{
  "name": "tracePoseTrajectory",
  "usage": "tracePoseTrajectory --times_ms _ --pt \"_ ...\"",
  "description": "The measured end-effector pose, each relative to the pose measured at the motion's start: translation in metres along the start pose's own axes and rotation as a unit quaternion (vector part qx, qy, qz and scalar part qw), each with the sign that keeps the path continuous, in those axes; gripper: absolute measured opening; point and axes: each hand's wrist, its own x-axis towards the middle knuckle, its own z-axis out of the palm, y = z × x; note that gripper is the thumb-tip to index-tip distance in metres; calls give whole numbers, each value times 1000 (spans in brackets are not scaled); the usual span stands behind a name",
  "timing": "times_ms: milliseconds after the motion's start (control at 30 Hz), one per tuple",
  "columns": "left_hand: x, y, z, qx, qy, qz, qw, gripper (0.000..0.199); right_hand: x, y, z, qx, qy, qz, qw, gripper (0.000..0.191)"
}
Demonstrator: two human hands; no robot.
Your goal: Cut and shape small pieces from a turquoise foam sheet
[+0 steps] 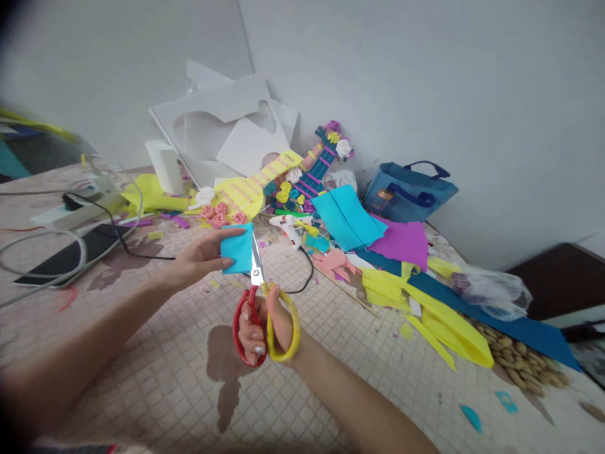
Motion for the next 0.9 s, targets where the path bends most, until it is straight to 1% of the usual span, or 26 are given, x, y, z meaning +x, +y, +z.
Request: tracePoseTrajectory --times_ms 133,300,467,600,767,900 --pt "-1 1 3 6 -10 -4 1000 55 -1 -3 2 -4 12 10 1000 75" --pt "-1 1 6 7 -28 -17 999 54 -2 -6 5 -5 11 -9 1000 73" --pt "-1 2 7 3 -25 -24 999 54 -1 -5 3 -3 21 -8 1000 71" --pt "0 3 6 11 -27 -27 999 54 1 -3 -1 0 14 -13 1000 68" --pt "0 2 2 27 -22 -29 999 57 1 -3 0 3 12 -17 1000 63" --pt "-1 1 2 26 -28 -30 999 57 -1 -4 0 -4 29 -11 1000 66"
